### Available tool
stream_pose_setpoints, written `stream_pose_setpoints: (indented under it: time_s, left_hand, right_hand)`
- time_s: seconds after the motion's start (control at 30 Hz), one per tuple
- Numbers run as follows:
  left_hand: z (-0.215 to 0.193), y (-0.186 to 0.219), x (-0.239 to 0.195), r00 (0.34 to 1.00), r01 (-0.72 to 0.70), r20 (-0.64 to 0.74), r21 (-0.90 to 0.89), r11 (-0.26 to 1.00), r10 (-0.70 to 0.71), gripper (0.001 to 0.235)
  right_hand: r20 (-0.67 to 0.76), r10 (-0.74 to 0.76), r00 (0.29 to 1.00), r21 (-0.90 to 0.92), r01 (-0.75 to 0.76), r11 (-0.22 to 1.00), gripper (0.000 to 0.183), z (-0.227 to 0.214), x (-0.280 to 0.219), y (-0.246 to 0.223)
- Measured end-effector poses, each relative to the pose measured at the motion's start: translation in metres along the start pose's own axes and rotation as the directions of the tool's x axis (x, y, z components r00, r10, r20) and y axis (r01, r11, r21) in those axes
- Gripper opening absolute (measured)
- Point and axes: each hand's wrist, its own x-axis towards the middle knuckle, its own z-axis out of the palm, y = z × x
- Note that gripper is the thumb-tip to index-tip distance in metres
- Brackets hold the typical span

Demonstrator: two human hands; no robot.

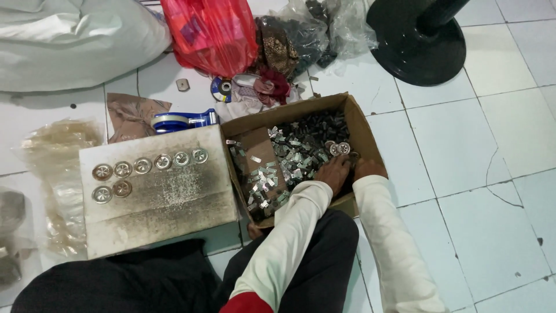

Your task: Manually assembling small metal hardware components by joining bases and stems on a template board.

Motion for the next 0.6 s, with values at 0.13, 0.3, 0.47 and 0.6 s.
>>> stream_pose_setpoints:
  time_s: [0.13, 0.3, 0.47, 0.6]
  left_hand:
    - [-0.012, -0.003, -0.007, 0.998, 0.066, 0.008, -0.181, 0.981, -0.066, 0.027]
    - [0.014, -0.035, -0.009, 0.929, 0.283, -0.009, -0.628, 0.725, -0.370, 0.019]
    - [0.003, -0.050, -0.023, 0.836, 0.194, -0.108, -0.859, 0.473, -0.538, 0.018]
    - [-0.045, -0.051, -0.053, 0.802, 0.090, -0.191, -0.898, 0.430, -0.566, 0.016]
  right_hand:
    - [0.011, 0.005, 1.000, 0.059, -0.006, 0.998, 0.019, -0.054, -0.051, -0.008]
    - [-0.100, 0.060, 0.993, 0.411, -0.014, 0.912, 0.040, -0.102, -0.085, -0.013]
    - [-0.318, 0.161, 0.934, 0.766, 0.153, 0.625, 0.034, -0.039, -0.050, 0.008]
    - [-0.236, 0.101, 0.966, 0.970, 0.230, 0.076, 0.025, -0.071, -0.084, -0.013]
